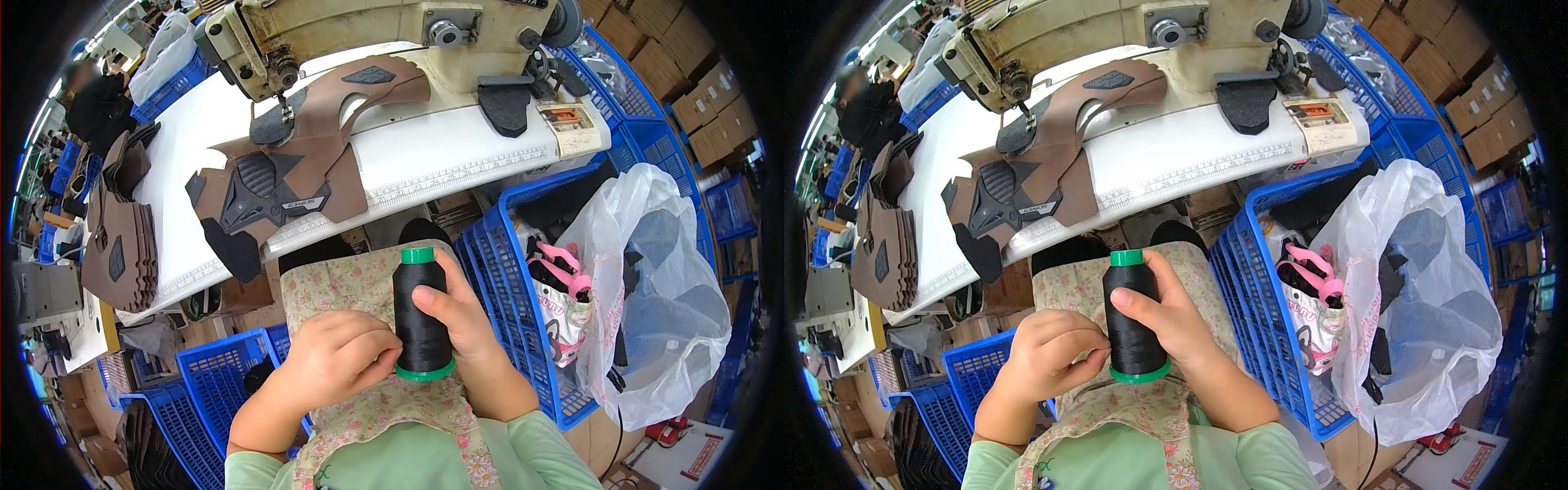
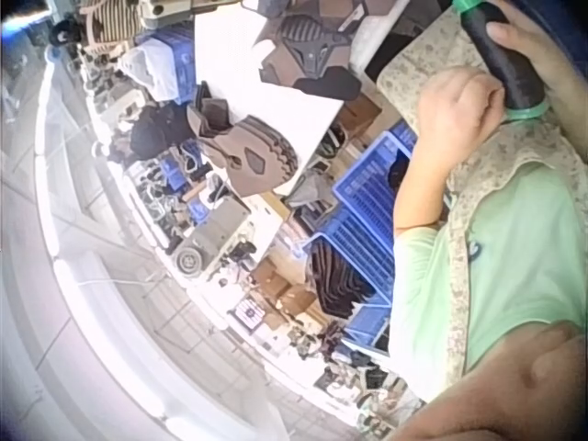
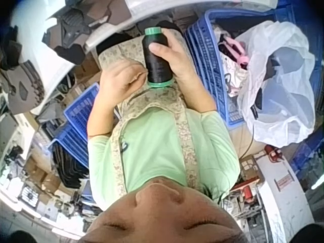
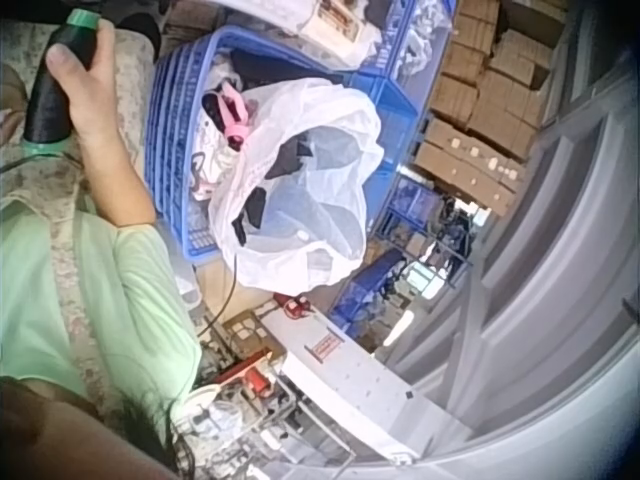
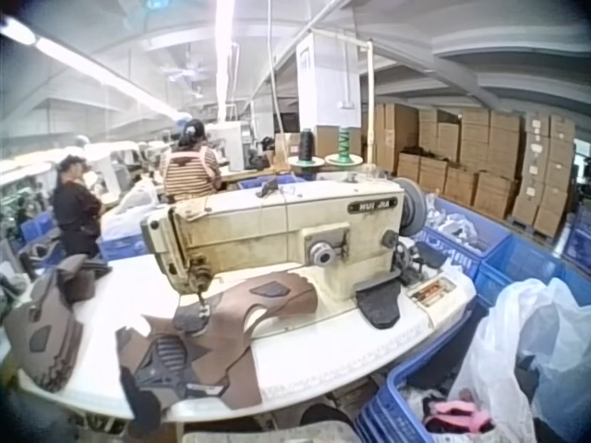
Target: Threading a spool of black thread into an industrial sewing machine.
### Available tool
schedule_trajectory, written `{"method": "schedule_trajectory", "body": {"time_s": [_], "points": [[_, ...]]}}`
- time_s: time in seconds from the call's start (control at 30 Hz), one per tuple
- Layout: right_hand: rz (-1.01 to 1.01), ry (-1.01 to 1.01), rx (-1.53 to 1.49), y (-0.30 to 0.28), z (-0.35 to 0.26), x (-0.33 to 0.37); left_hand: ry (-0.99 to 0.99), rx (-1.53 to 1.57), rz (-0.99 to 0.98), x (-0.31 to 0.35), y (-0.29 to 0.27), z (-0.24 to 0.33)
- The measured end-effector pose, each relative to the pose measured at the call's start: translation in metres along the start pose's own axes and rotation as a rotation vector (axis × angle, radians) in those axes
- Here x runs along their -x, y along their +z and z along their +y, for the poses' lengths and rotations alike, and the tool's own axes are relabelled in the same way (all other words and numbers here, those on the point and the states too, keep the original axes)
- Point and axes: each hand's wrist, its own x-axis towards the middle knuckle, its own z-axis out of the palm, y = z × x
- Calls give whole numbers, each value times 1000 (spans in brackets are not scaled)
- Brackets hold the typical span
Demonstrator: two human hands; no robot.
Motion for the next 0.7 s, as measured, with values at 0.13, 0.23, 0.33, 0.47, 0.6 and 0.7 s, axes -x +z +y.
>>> {"method": "schedule_trajectory", "body": {"time_s": [0.13,0.23,0.33,0.47,0.6,0.7], "points": [[-6,4,17,-1,1,-1,24,-53,-9,-1,0,2],[-21,-16,41,-2,2,-2,37,-128,-21,-2,0,4],[-16,-35,76,-1,3,-1,33,-151,-35,-2,2,5],[-33,-35,113,-2,3,0,41,-142,-13,0,5,4],[-64,-31,169,-2,4,0,6,-47,-13,2,7,1],[-73,-4,219,-2,4,-1,15,-4,-37,2,8,-3]]}}
